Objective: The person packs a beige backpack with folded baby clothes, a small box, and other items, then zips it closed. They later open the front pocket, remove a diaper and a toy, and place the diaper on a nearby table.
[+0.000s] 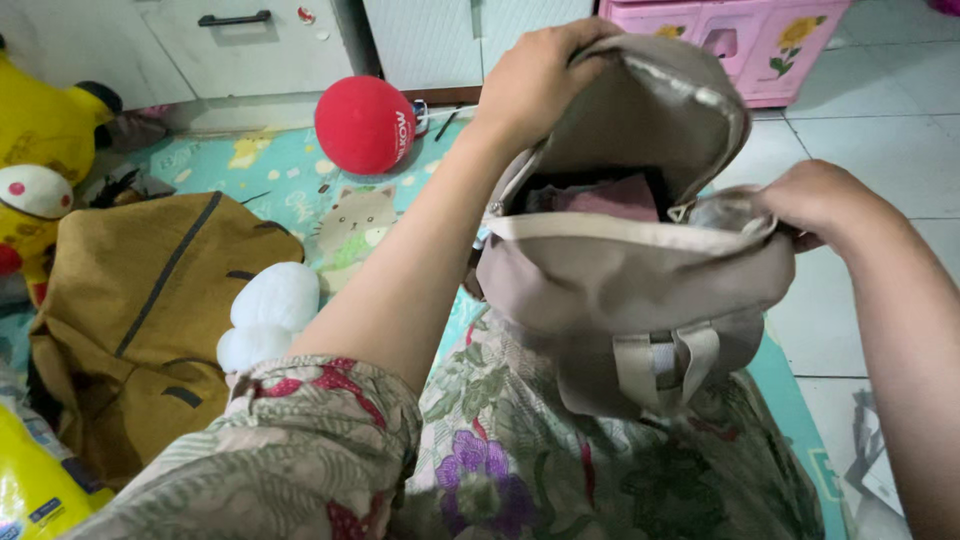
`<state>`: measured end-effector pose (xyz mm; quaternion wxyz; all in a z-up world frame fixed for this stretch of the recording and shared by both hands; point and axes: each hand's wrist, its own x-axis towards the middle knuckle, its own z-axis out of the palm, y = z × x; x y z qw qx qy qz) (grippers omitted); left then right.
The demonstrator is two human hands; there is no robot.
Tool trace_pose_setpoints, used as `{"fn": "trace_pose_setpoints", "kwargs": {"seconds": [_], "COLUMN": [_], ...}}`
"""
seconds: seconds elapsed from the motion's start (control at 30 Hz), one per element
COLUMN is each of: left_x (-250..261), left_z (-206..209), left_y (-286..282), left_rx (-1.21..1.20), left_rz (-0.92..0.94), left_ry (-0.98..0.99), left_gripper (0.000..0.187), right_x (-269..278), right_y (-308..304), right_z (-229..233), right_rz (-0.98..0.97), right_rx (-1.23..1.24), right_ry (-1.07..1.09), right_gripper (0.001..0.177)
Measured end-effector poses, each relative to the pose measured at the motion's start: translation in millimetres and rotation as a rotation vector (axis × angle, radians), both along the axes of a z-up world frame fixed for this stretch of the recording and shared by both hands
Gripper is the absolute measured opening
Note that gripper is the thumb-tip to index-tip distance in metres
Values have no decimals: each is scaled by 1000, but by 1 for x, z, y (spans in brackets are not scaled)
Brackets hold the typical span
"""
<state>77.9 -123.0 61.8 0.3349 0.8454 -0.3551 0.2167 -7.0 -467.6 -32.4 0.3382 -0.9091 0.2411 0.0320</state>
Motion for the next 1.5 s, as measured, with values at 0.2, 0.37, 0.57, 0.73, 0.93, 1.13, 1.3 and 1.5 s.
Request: {"fn": "trace_pose_setpoints", "kwargs": {"seconds": [0.2, 0.37, 0.57, 0.73, 0.93, 1.13, 1.3, 1.5], "left_x": [-13, -34, -21, 25, 91, 83, 32, -12], "left_z": [-2, -29, -73, -107, -79, -45, -49, -37], "left_y": [-11, -1, 55, 85, 79, 61, 33, 27], "left_rx": [-2, 191, -109, 288, 496, 511, 413, 182], "left_rz": [20, 180, 429, 130, 168, 185, 67, -47], "left_ry": [-68, -533, -207, 492, -23, 102, -3, 44], "left_gripper": [28, 45, 85, 62, 34, 36, 46, 41], "right_x": [65, 143, 217, 249, 220, 204, 157, 33], "right_y": [86, 166, 225, 240, 219, 200, 141, 104], "right_z": [14, -34, -105, -151, -191, -167, -111, -10], "right_rz": [888, 1098, 1343, 1263, 1266, 1274, 1259, 882], "right_rx": [-366, -626, -623, -685, -614, -536, -428, 108], "right_ry": [-118, 90, -132, 132, 229, 213, 197, 57], "right_gripper": [46, 54, 62, 61, 60, 59, 58, 59]}}
